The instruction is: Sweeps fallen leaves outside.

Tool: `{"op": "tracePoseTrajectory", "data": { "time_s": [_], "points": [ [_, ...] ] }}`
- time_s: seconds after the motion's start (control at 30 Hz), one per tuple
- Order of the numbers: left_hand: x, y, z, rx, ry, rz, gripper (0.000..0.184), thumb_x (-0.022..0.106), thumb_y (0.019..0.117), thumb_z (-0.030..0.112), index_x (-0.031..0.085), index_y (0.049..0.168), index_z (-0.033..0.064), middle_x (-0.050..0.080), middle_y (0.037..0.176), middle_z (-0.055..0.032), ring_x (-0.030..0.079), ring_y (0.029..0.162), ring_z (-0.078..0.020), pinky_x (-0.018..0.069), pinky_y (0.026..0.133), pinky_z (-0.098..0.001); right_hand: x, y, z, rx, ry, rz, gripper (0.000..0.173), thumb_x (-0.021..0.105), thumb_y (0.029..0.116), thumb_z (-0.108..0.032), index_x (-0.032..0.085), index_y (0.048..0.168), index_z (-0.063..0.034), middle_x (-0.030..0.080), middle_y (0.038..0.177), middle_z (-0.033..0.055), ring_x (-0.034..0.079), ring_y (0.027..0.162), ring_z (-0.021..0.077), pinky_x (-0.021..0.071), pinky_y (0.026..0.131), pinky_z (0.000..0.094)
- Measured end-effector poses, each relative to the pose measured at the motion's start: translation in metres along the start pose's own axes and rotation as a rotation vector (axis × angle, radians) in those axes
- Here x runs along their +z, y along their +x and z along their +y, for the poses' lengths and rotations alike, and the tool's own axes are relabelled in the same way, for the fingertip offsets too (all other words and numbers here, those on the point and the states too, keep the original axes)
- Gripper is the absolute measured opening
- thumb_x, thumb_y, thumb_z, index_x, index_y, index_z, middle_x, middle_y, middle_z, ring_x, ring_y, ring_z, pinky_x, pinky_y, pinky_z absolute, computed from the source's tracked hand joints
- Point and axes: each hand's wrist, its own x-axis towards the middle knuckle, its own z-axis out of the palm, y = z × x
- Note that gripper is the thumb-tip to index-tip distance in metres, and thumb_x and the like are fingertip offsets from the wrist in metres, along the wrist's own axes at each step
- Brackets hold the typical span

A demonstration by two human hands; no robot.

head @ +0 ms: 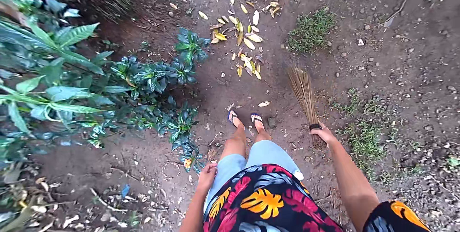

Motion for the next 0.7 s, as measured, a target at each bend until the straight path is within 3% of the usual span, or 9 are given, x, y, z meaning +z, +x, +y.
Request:
{"op": "tracePoseTrajectory", "data": {
  "time_s": [0.13,0.2,0.3,0.4,0.53,0.6,0.7],
  "points": [
    [-0.007,0.015,0.005,-0.012,0.045,-0.045,0.027,0.051,0.1063,0.011,0.063,0.128,0.0004,0.068,0.112,-0.0201,0.065,0.1,-0.0258,0.0506,0.092,-0.0448,0.016,-0.047,0.005,-0.008,0.14,-0.082,0.099,0.074,0.0822,-0.008,0.021,0.164,-0.0251,0.057,0.134,0.0223,0.067,0.096,0.0321,0.0582,0.077,0.0499],
    [-0.012,0.025,0.012,0.007,0.07,-0.056,0.028,0.05,0.1068,0.012,0.062,0.129,0.0002,0.068,0.117,-0.0219,0.065,0.108,-0.0294,0.0489,0.098,-0.0481,0.025,-0.067,-0.001,0.015,0.11,-0.101,0.099,0.074,0.0824,-0.009,0.02,0.164,-0.0234,0.056,0.138,0.0224,0.067,0.101,0.033,0.0581,0.081,0.0503],
    [-0.025,0.041,0.019,0.045,0.105,-0.023,0.029,0.049,0.1066,0.011,0.062,0.13,-0.0009,0.067,0.116,-0.0238,0.064,0.11,-0.0324,0.0478,0.099,-0.0505,0.049,-0.095,-0.005,0.076,0.124,-0.089,0.092,0.073,0.0847,-0.007,0.025,0.162,-0.0197,0.057,0.135,0.0237,0.066,0.102,0.0348,0.0575,0.082,0.0525],
    [-0.05,0.057,0.02,0.063,0.15,-0.018,0.029,0.05,0.1054,0.011,0.062,0.129,-0.0003,0.068,0.112,-0.0224,0.064,0.107,-0.0327,0.0484,0.097,-0.0514,0.081,-0.127,-0.011,0.153,0.228,-0.121,0.086,0.068,0.0897,-0.01,0.023,0.162,-0.0202,0.062,0.12,0.0204,0.067,0.086,0.0288,0.0585,0.072,0.0458],
    [-0.091,0.091,0.014,0.071,0.234,-0.089,0.029,0.053,0.1041,0.011,0.064,0.128,-0.0002,0.068,0.116,-0.0239,0.064,0.111,-0.0354,0.0475,0.099,-0.0542,0.138,-0.159,-0.01,0.175,0.382,-0.255,0.086,0.065,0.0873,-0.012,0.021,0.161,-0.0202,0.063,0.103,0.0147,0.066,0.074,0.023,0.0589,0.066,0.0402],
    [-0.115,0.112,0.016,0.091,0.285,-0.127,0.028,0.054,0.1033,0.012,0.065,0.127,0.0002,0.068,0.117,-0.0239,0.064,0.113,-0.0363,0.0472,0.101,-0.0549,0.173,-0.167,-0.017,0.17,0.486,-0.336,0.077,0.064,0.0881,-0.014,0.027,0.156,-0.0174,0.064,0.093,0.0121,0.067,0.071,0.0217,0.0595,0.064,0.0385],
    [-0.153,0.144,0.024,0.122,0.277,-0.184,0.03,0.052,0.1043,0.012,0.062,0.13,-0.0011,0.068,0.113,-0.023,0.066,0.103,-0.0318,0.0513,0.094,-0.0501,0.215,-0.157,-0.038,0.202,0.547,-0.444,0.051,0.059,0.0931,-0.016,0.042,0.141,-0.0132,0.064,0.087,0.0086,0.066,0.071,0.0183,0.059,0.064,0.0338]
  ]
}}
